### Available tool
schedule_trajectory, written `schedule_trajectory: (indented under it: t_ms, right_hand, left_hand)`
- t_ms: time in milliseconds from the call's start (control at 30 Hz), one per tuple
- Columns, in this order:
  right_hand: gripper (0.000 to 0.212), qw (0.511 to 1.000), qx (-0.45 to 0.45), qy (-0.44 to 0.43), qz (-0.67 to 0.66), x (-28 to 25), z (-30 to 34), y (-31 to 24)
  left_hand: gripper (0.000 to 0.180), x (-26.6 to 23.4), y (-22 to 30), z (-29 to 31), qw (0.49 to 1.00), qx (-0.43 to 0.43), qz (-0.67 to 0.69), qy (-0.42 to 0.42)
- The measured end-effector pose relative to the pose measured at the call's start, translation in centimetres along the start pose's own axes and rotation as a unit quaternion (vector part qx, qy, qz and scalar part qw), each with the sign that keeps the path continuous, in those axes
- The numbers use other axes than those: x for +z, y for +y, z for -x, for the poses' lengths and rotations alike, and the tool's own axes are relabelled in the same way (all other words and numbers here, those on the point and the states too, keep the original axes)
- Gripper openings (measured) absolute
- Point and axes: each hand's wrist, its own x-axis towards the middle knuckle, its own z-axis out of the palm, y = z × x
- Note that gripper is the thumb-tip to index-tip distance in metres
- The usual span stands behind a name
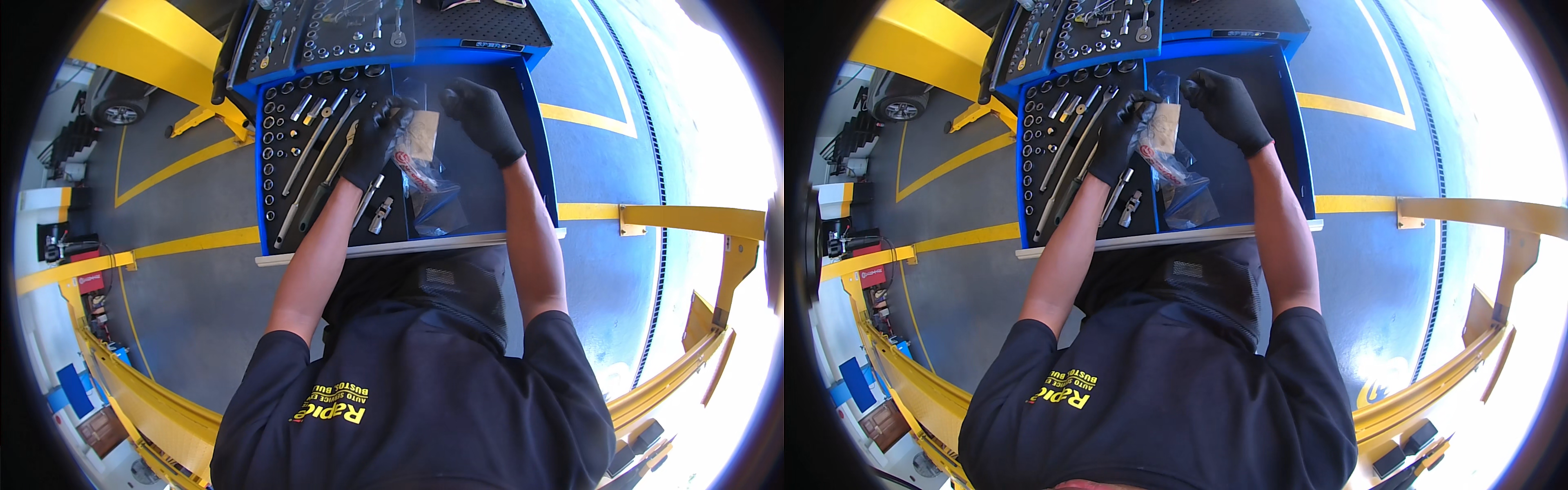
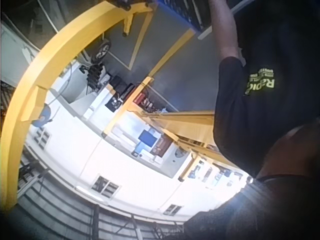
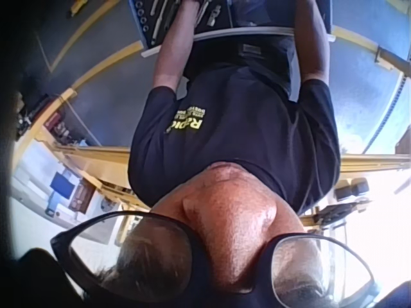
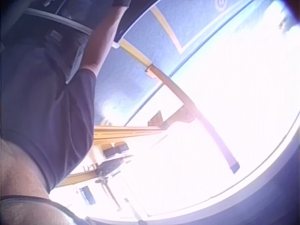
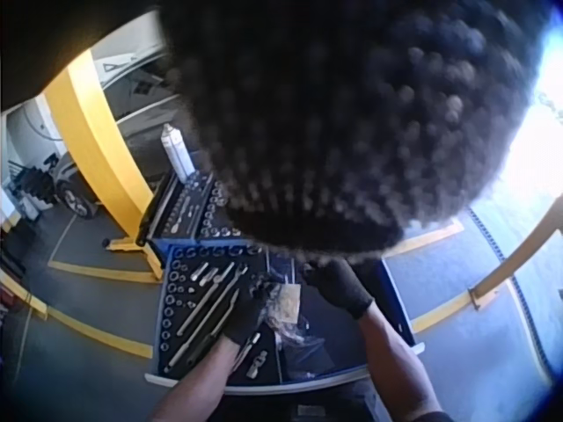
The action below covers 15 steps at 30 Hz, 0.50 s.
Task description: The person organizes tools and parts in a blue toolbox drawer, arranging wrenches, sockets, and a plastic bag of small parts. They then walk to a shelf to retrieve a dipstick, return to the toolbox, and place the dipstick in the drawer.
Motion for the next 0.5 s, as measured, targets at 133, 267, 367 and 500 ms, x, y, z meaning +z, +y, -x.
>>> schedule_trajectory:
  t_ms: [133, 267, 367, 500]
  right_hand:
    - [0.028, 0.999, 0.047, -0.01, -0.001, -0.1, -0.1, -0.1]
    - [0.026, 0.995, -0.027, -0.042, -0.089, 0.0, 0.3, 0.5]
    - [0.025, 0.995, 0.018, -0.071, -0.07, 0.4, 0.3, 0.5]
    - [0.022, 0.989, 0.03, -0.128, -0.062, -0.1, 0.1, 0.9]
  left_hand:
    - [0.023, 0.4, -1.3, 0.1, 0.997, -0.001, -0.054, 0.055]
    - [0.031, 1.0, 0.1, -0.6, 0.992, -0.015, -0.011, 0.127]
    - [0.03, 0.4, -0.6, -0.2, 0.99, 0.007, -0.037, 0.133]
    - [0.027, 0.3, -0.7, -0.4, 0.989, 0.036, -0.043, 0.139]
